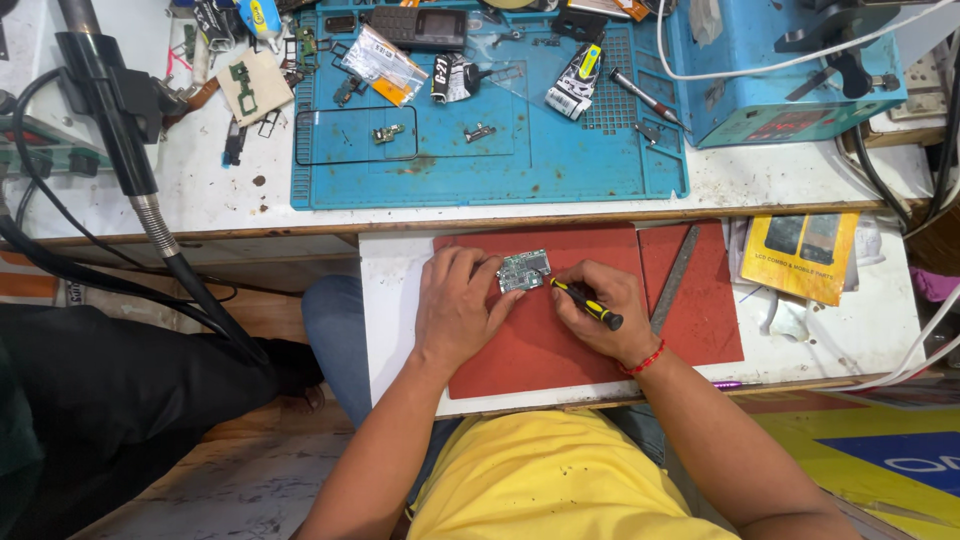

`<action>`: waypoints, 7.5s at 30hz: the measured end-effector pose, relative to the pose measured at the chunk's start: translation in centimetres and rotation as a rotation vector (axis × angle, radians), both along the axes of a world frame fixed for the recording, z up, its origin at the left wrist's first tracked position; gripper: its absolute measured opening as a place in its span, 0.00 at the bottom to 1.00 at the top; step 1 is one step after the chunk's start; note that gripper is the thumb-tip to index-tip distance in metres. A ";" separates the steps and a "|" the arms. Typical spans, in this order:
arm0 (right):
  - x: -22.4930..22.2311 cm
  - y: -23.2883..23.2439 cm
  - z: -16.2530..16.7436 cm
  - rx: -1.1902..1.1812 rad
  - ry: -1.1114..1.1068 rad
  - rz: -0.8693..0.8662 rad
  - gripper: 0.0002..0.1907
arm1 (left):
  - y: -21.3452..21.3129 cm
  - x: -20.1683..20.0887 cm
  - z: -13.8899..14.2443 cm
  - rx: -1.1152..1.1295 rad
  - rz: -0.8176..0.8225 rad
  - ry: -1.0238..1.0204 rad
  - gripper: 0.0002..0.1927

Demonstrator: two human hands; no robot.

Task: The person uses a screwdriver to work on a small circuit board placed on a red mat. They then switch to a purple pen-like tool to scrape or clean the surface of the board. The person continues to manipulate the board and tools throughout the clip.

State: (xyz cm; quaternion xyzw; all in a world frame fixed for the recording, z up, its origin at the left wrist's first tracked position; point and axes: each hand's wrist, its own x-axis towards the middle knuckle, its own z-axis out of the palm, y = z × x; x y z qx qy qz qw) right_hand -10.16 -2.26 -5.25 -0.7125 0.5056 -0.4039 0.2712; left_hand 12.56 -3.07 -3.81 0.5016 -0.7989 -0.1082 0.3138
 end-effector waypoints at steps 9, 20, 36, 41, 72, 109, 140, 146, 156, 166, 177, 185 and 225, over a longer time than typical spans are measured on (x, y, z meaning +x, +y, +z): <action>4.9 -0.7 -0.4 -0.006 -0.003 -0.005 0.07 | -0.6 4.9 0.1 0.012 0.005 -0.003 0.24; 10.4 -2.2 -1.5 -0.019 -0.017 0.026 0.06 | -2.1 10.5 -1.1 0.018 0.009 -0.018 0.23; 12.0 -0.7 -2.6 0.006 -0.026 0.011 0.05 | -0.5 12.2 -2.2 0.012 0.012 -0.011 0.24; 12.3 -0.1 -2.7 -0.017 -0.021 0.016 0.05 | 0.1 12.5 -2.4 0.005 0.014 -0.021 0.24; 11.5 0.6 -3.2 0.000 -0.018 0.019 0.05 | 0.9 11.7 -2.9 -0.007 0.016 -0.017 0.24; 9.2 -2.2 -0.4 0.004 -0.082 0.037 0.07 | -1.9 8.9 1.0 0.028 0.020 -0.033 0.23; 8.8 -2.7 -0.5 0.015 -0.068 0.017 0.06 | -2.3 8.4 0.8 0.013 0.028 -0.039 0.23; 8.8 -2.8 -0.6 -0.010 -0.091 0.046 0.06 | -2.4 8.4 0.7 0.023 0.029 -0.042 0.23; 8.5 -2.7 -0.5 0.016 -0.084 0.017 0.06 | -2.3 8.2 0.7 0.025 0.029 -0.038 0.23; 8.3 -2.4 -0.5 -0.019 -0.074 0.050 0.07 | -1.9 8.1 0.4 -0.004 0.031 -0.044 0.23; 8.4 -2.2 -0.3 -0.004 -0.047 0.057 0.06 | -1.7 8.3 0.1 0.010 0.030 -0.003 0.24; 8.8 -2.5 -0.5 -0.022 -0.052 0.023 0.06 | -2.3 8.4 0.4 0.013 0.025 0.006 0.24; 10.2 -2.2 -1.6 -0.022 -0.008 0.045 0.05 | -1.9 10.3 -1.3 0.030 0.023 0.009 0.23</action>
